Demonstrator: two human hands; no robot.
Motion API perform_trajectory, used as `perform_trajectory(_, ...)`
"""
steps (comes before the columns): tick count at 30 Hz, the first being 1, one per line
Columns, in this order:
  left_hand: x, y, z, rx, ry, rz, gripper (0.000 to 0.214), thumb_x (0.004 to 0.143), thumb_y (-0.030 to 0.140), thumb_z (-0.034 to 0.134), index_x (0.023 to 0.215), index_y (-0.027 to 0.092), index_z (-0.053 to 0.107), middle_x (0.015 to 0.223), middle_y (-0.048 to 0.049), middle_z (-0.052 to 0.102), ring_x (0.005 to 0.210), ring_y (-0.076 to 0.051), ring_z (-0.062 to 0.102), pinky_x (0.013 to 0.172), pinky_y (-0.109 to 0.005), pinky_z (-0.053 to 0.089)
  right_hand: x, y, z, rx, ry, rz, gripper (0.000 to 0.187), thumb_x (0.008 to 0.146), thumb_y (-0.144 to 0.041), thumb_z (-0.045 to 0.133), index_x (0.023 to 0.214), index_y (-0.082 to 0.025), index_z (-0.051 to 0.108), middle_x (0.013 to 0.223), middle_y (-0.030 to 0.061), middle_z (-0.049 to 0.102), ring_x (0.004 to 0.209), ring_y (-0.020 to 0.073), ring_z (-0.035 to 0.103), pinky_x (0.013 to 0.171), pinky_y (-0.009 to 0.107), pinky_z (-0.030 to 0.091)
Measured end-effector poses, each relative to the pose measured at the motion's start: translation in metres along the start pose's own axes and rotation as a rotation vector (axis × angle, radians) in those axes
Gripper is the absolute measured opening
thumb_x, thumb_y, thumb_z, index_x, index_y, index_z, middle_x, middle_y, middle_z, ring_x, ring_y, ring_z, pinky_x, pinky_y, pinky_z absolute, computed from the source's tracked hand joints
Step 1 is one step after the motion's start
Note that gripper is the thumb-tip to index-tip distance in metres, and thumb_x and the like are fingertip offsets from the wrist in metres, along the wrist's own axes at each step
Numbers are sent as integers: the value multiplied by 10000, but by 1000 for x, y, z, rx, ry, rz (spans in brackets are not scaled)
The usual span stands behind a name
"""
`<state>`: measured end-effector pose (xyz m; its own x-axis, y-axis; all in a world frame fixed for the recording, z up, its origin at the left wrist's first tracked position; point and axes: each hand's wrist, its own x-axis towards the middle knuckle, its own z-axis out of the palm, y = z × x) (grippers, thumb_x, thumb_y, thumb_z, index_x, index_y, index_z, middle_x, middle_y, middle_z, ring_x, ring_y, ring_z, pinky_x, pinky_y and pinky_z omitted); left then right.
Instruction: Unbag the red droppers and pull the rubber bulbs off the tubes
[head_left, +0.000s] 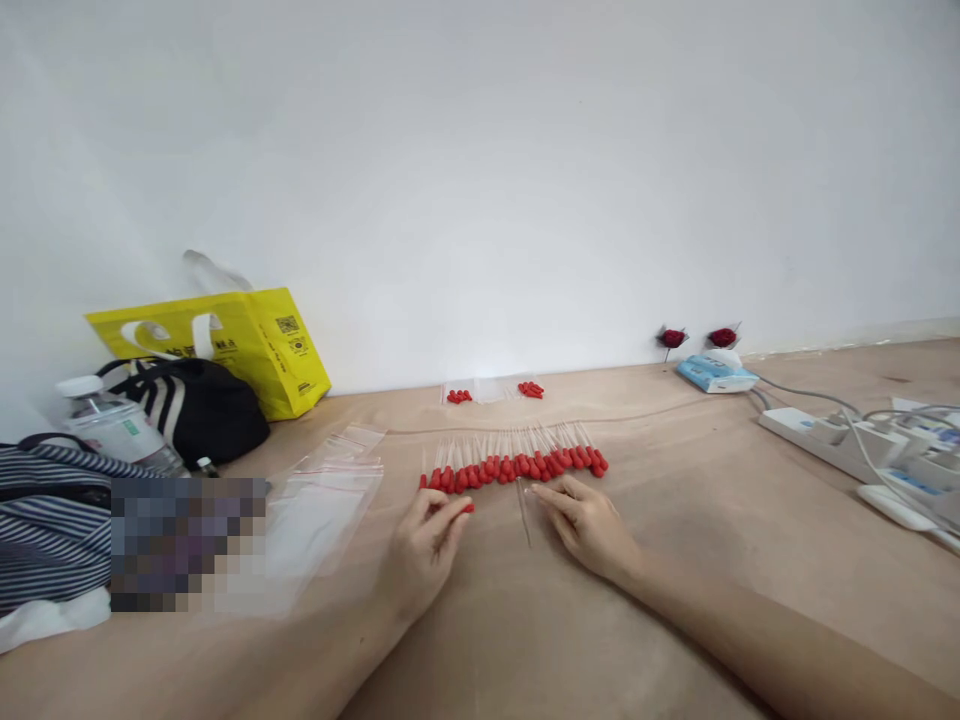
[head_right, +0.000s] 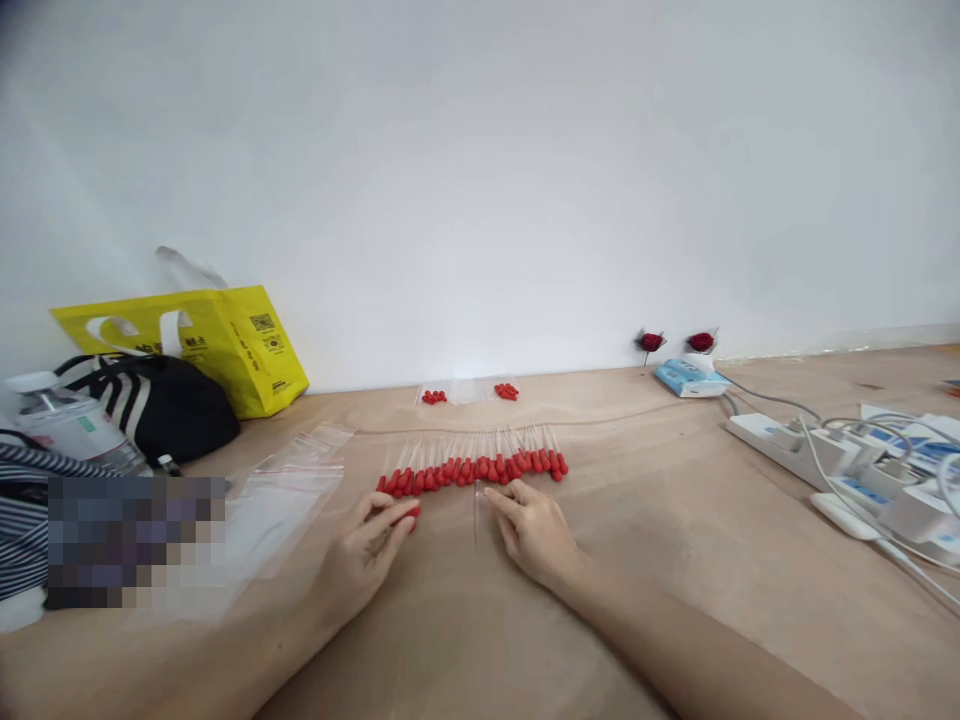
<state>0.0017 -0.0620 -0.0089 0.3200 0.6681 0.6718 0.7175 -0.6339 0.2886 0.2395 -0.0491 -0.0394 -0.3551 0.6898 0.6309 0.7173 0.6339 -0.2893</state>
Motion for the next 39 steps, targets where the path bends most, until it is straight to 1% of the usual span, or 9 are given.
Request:
perform_trajectory(5,0,-18,-13,-79,-33,-434,247,736,402,480,823,179,540,546,40,501,458,-112,496,448,-225,415,1,-3,1,119,-37,62,405,759,-51,359,1111,-190,504,849,53,540,717,140,541,654,267,455)
perform_trajectory(9,0,-23,-8,-129,-60,-556,281,660,451,540,685,196,425,509,66,462,448,-103,466,432,-210,383,4,-5,7,145,-30,122,250,746,-37,357,884,-173,516,811,51,539,707,151,534,626,270,444)
perform_trajectory(15,6,-16,3,-103,-142,-560,319,648,480,558,641,193,418,547,51,482,478,-104,465,462,-213,375,9,-9,18,157,-27,113,211,776,-53,352,806,-168,525,836,66,508,742,149,526,681,277,453)
perform_trajectory(19,7,-24,-1,-81,-109,-531,302,708,483,491,650,191,440,552,38,496,485,-112,476,477,-223,391,9,-16,14,197,-89,103,151,798,-122,404,836,-166,544,898,78,507,821,160,525,750,290,455)
perform_trajectory(23,16,-37,-9,67,-63,-407,242,704,417,513,745,179,533,683,-9,578,610,-152,540,575,-266,433,10,-19,7,229,-107,106,155,830,-191,406,870,-161,553,913,83,527,853,168,528,774,302,450)
perform_trajectory(27,26,-48,-8,157,-109,-272,244,725,386,511,828,178,586,797,-40,614,764,-193,566,682,-305,444,9,-11,1,277,-32,128,214,857,-184,350,873,-166,563,852,69,552,803,158,542,745,301,451)
perform_trajectory(33,31,-58,0,180,-170,-177,227,773,337,486,851,185,636,812,-47,660,793,-202,578,735,-332,436,4,2,-9,299,28,160,177,835,-210,395,870,-171,564,835,72,548,759,163,547,669,301,464)
perform_trajectory(36,27,-56,-1,176,-73,-196,214,781,303,471,827,187,645,826,-44,672,810,-201,586,753,-334,440,2,5,-10,295,33,157,165,818,-205,413,882,-176,562,829,67,541,716,155,544,615,288,467)
perform_trajectory(39,19,-52,-9,174,121,-278,233,791,295,447,855,174,635,831,-47,664,773,-186,593,711,-312,462,2,6,-9,279,24,113,156,799,-179,431,878,-178,566,847,69,542,734,153,544,634,288,472)
